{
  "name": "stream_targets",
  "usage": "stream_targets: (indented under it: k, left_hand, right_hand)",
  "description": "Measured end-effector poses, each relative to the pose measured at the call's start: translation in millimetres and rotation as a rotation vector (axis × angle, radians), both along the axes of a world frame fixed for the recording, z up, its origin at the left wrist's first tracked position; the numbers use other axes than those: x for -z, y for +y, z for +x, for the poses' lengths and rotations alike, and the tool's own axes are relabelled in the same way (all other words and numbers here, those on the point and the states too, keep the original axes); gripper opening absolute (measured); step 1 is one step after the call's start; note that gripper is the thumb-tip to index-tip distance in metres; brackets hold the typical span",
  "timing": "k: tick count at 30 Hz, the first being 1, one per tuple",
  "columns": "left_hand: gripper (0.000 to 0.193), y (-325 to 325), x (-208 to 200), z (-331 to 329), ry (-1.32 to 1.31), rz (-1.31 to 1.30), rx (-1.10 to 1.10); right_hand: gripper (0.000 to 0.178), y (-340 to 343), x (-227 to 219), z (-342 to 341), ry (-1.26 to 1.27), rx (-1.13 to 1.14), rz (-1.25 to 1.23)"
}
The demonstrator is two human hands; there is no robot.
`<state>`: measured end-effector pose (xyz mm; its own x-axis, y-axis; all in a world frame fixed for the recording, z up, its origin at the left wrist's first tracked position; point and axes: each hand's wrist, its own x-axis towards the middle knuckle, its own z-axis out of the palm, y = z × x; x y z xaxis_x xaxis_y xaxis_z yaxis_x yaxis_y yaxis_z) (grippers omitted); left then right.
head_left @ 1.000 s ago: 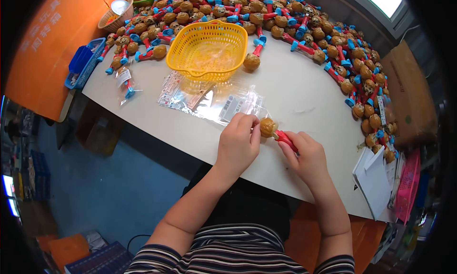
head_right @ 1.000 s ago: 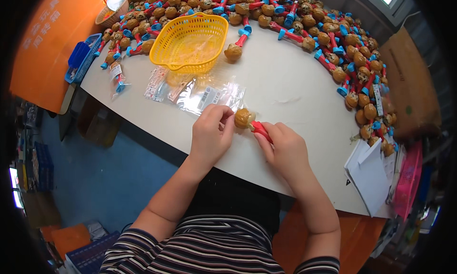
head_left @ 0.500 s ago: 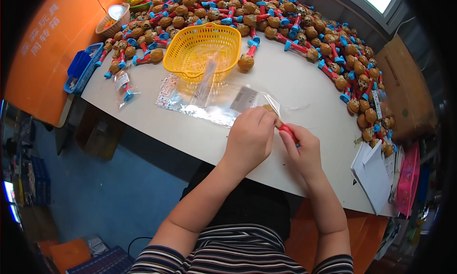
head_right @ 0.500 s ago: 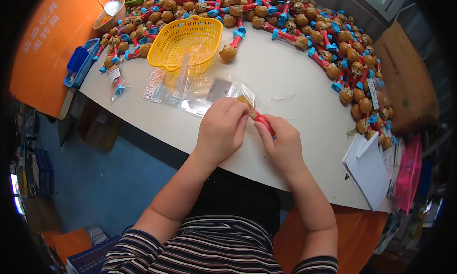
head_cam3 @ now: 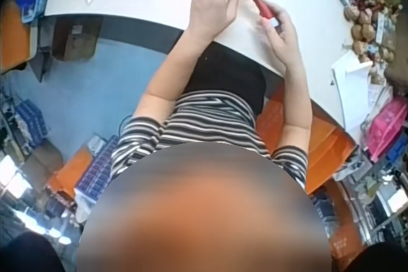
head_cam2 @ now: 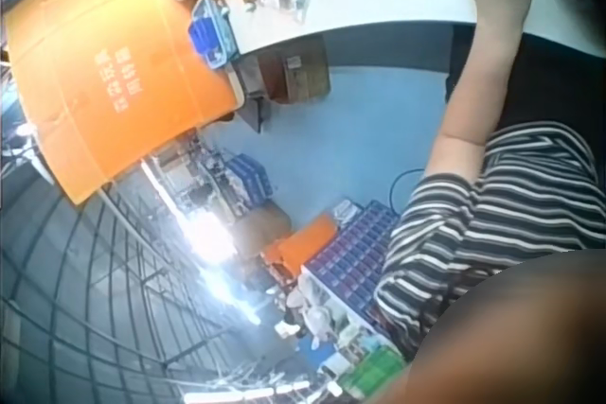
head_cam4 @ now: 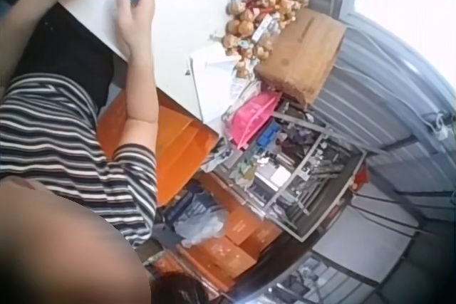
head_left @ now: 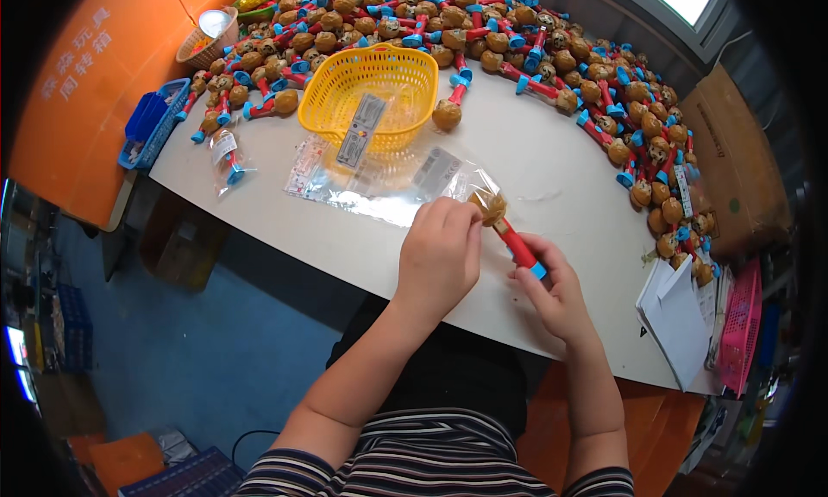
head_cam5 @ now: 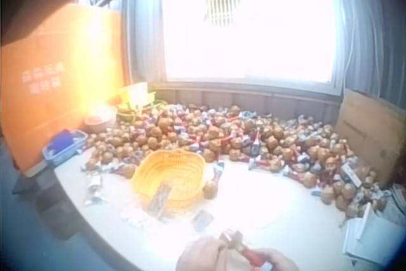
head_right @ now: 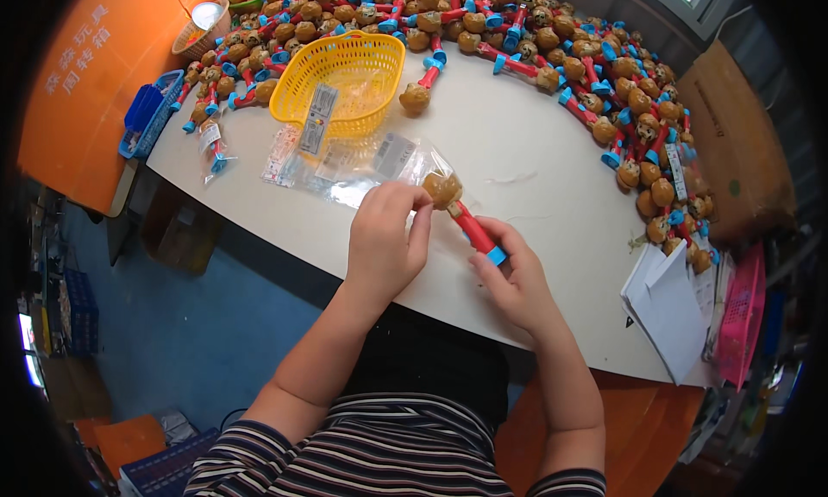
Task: Pack small toy components into clear plastic bags.
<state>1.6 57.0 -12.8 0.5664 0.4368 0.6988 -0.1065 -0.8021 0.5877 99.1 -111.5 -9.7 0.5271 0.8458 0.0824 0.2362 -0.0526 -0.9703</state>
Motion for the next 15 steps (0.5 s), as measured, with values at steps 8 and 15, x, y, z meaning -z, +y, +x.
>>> stream_targets:
  k: [8,15]
  left_hand:
    - [0.015,-21,-20,10,0.043,0.159,0.158]
    - [0.014,-13,-4,-10,0.067,-0.028,0.171]
  right_hand:
    - [0.026,11,25,-12,-0.357,0.204,0.181]
    - [0.028,7,11,-6,0.51,0.188,0.223]
